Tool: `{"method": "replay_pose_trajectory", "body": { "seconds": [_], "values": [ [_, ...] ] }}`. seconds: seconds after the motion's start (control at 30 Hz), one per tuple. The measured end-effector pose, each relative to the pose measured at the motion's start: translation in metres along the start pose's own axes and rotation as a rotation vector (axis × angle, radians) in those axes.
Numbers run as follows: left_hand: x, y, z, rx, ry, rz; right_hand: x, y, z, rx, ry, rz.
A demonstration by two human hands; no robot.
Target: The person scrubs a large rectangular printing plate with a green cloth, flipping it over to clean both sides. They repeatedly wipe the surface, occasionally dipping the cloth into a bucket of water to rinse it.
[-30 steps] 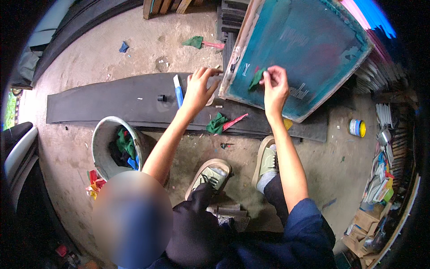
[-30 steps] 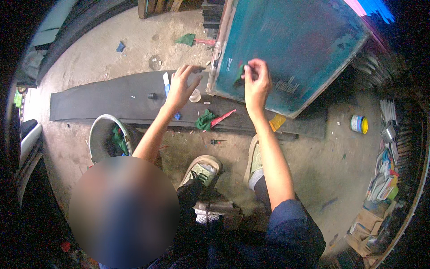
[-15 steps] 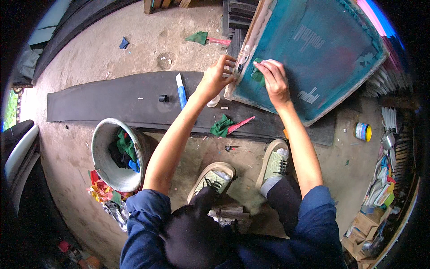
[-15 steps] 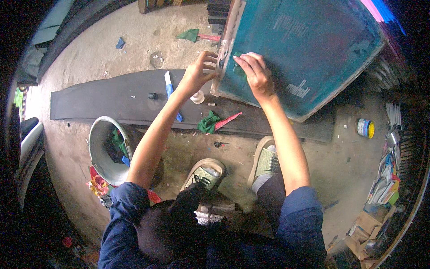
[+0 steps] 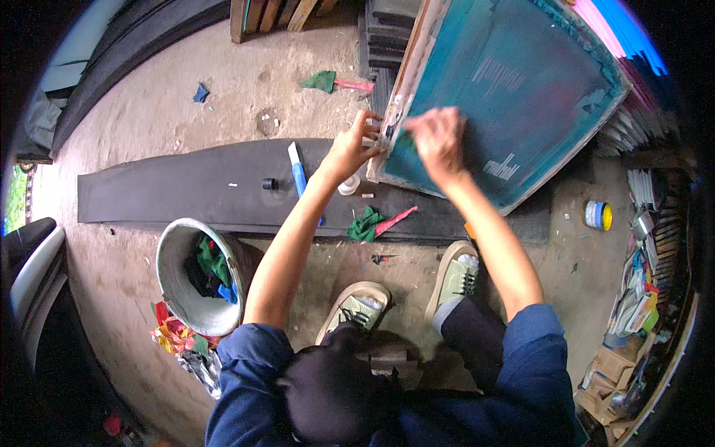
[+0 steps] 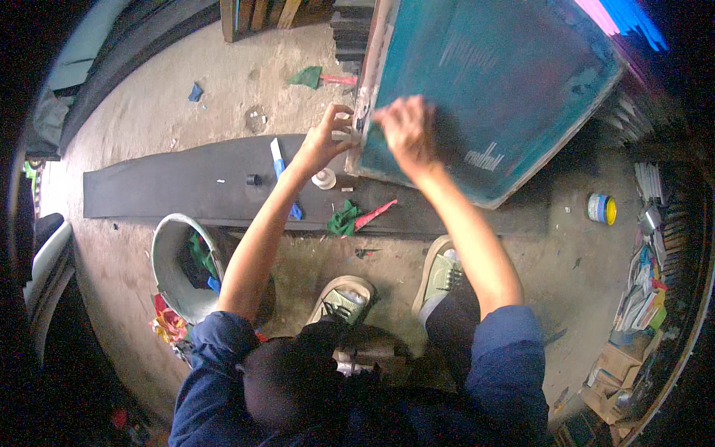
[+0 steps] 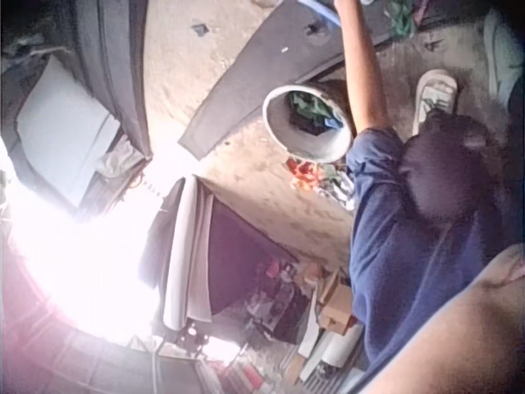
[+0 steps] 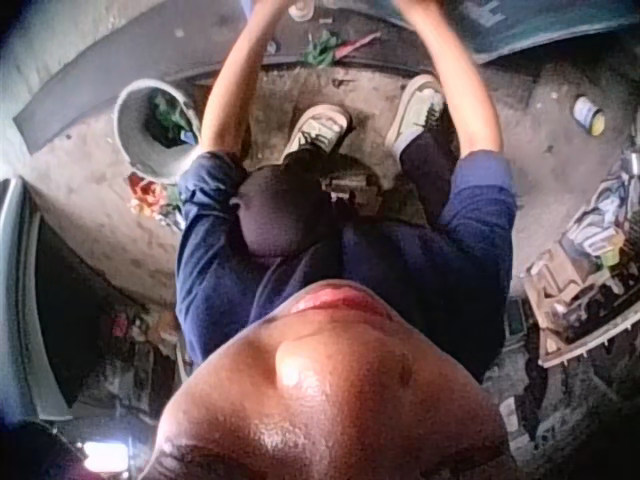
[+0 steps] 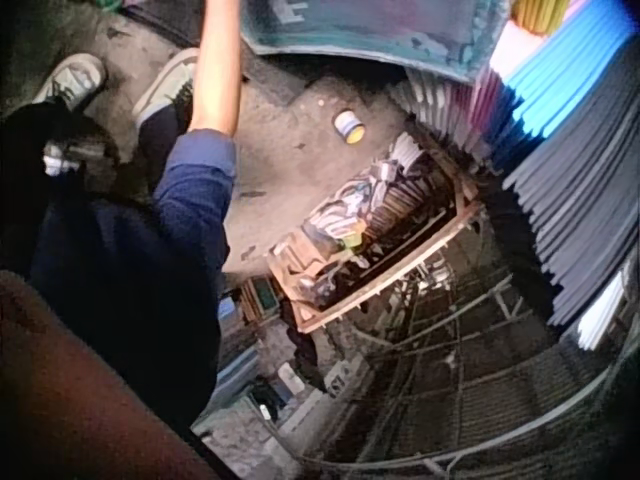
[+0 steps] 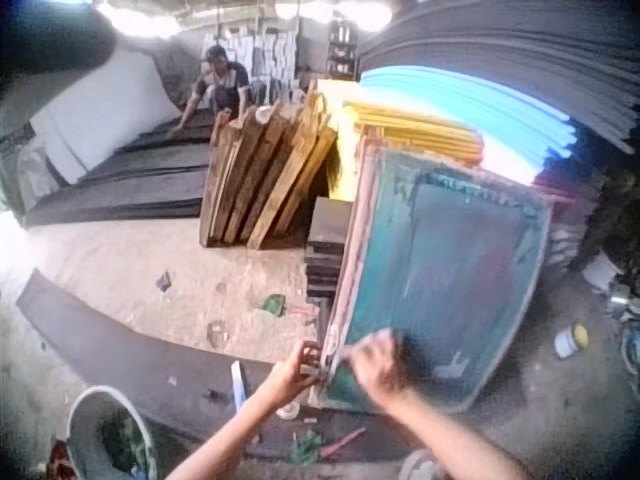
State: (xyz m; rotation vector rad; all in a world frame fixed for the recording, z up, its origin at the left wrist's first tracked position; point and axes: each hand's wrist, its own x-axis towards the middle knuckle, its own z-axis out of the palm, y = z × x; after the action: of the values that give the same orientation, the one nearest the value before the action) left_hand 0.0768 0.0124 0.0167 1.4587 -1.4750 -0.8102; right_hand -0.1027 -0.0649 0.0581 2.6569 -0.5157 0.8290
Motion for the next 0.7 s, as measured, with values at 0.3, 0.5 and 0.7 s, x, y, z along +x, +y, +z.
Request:
{"method": "replay_pose_trajectory", "body": {
  "seconds": [0.3,0.5,0.7],
  "values": [
    [0.0,-0.001,0.005,-0.024,-0.02,-0.01,-0.003,0.006,0.002,0.065,0.043,0.24],
    [0.001,0.0,-0.003,0.036,0.006,0.016,0.023,0.018,-0.017,-0.001,-0.041,0.094],
    [0.005,0.008,0.005,-0.001,-0.01,-0.023,-0.031,0.002,0.003,0.038,-0.156,-0.123]
  ]
}}
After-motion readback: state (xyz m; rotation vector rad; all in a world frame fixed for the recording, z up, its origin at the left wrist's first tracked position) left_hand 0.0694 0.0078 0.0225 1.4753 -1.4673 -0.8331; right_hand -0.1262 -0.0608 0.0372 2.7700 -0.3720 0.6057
